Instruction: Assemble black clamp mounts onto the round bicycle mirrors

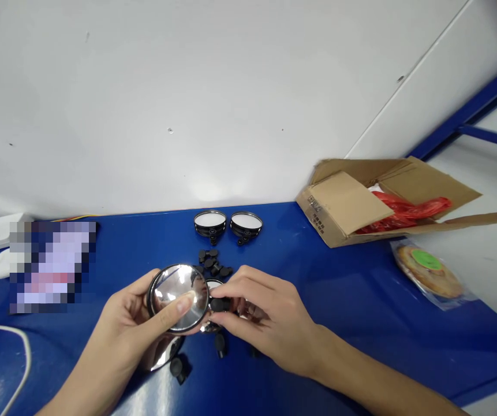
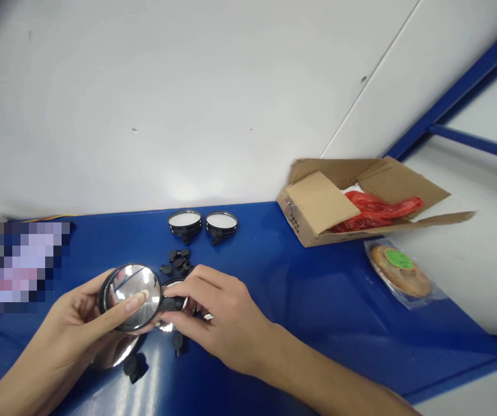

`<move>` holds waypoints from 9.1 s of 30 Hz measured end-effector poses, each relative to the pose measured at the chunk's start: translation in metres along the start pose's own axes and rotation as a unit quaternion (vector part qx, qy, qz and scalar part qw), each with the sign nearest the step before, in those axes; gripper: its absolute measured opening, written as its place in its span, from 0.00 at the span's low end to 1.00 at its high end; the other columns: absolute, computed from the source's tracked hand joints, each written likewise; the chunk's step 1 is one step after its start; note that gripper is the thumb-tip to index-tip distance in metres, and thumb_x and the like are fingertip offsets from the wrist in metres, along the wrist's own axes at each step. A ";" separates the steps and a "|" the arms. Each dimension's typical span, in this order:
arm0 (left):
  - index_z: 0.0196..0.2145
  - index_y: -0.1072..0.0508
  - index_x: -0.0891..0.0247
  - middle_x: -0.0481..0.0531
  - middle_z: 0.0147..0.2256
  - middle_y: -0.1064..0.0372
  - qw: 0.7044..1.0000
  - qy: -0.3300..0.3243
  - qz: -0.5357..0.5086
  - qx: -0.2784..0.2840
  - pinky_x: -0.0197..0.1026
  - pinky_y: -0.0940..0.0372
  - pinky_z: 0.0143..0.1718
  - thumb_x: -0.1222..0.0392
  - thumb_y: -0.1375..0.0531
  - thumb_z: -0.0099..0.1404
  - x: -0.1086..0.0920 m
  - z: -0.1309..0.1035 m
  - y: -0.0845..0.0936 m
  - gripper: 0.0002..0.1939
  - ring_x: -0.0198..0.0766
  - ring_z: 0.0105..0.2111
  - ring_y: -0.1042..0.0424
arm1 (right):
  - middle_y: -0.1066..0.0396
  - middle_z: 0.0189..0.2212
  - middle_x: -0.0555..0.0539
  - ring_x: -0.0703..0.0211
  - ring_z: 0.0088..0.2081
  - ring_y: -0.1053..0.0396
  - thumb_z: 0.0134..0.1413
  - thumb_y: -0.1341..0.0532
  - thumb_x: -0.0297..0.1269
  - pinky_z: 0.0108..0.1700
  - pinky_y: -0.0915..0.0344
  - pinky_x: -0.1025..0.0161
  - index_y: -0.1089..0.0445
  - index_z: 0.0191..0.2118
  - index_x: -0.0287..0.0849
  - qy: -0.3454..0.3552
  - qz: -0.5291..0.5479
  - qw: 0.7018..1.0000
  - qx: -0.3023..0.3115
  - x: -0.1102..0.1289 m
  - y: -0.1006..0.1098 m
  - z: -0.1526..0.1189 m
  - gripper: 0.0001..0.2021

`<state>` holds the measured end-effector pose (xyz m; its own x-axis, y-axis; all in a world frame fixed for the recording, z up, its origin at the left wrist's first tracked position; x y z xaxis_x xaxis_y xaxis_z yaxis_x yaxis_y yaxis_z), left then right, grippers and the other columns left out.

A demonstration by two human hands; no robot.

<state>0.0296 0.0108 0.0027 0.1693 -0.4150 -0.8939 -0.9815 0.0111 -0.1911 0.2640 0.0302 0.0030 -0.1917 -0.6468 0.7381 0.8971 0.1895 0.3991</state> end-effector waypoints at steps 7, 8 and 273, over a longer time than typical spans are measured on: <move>0.43 0.14 0.62 0.53 0.31 0.16 1.000 -0.010 0.022 -0.002 0.35 0.25 0.28 0.45 0.15 0.56 -0.003 0.000 -0.003 0.26 0.41 0.27 0.19 | 0.23 0.40 0.48 0.63 0.35 0.27 0.77 0.29 0.33 0.42 0.25 0.65 0.18 0.55 0.39 0.008 -0.042 0.998 0.054 -0.006 0.004 -0.001 0.07; 0.43 0.14 0.62 0.54 0.33 0.15 1.000 -0.013 0.019 0.000 0.38 0.20 0.32 0.45 0.15 0.56 -0.004 0.000 -0.005 0.25 0.44 0.31 0.16 | 0.23 0.41 0.47 0.62 0.37 0.26 0.78 0.30 0.32 0.44 0.24 0.65 0.19 0.56 0.39 0.009 -0.046 0.997 0.063 -0.006 0.005 -0.001 0.07; 0.46 0.16 0.61 0.53 0.35 0.12 0.994 -0.002 0.023 0.107 0.32 0.22 0.31 0.44 0.20 0.68 -0.009 -0.001 -0.008 0.20 0.39 0.29 0.15 | 0.19 0.42 0.46 0.60 0.41 0.21 0.78 0.30 0.34 0.45 0.21 0.63 0.18 0.56 0.41 0.015 -0.038 0.997 0.066 -0.003 0.013 0.001 0.07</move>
<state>0.0362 0.0136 0.0124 0.1252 -0.4063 -0.9051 -0.9471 0.2227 -0.2310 0.2757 0.0354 0.0064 -0.2431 -0.6850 0.6868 0.8203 0.2328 0.5224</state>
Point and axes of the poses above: each hand's wrist, its own z-axis towards the middle knuckle, its own y-axis out of the back of the hand, x = y × z, the point moved 2 cm from there along z, towards the middle knuckle
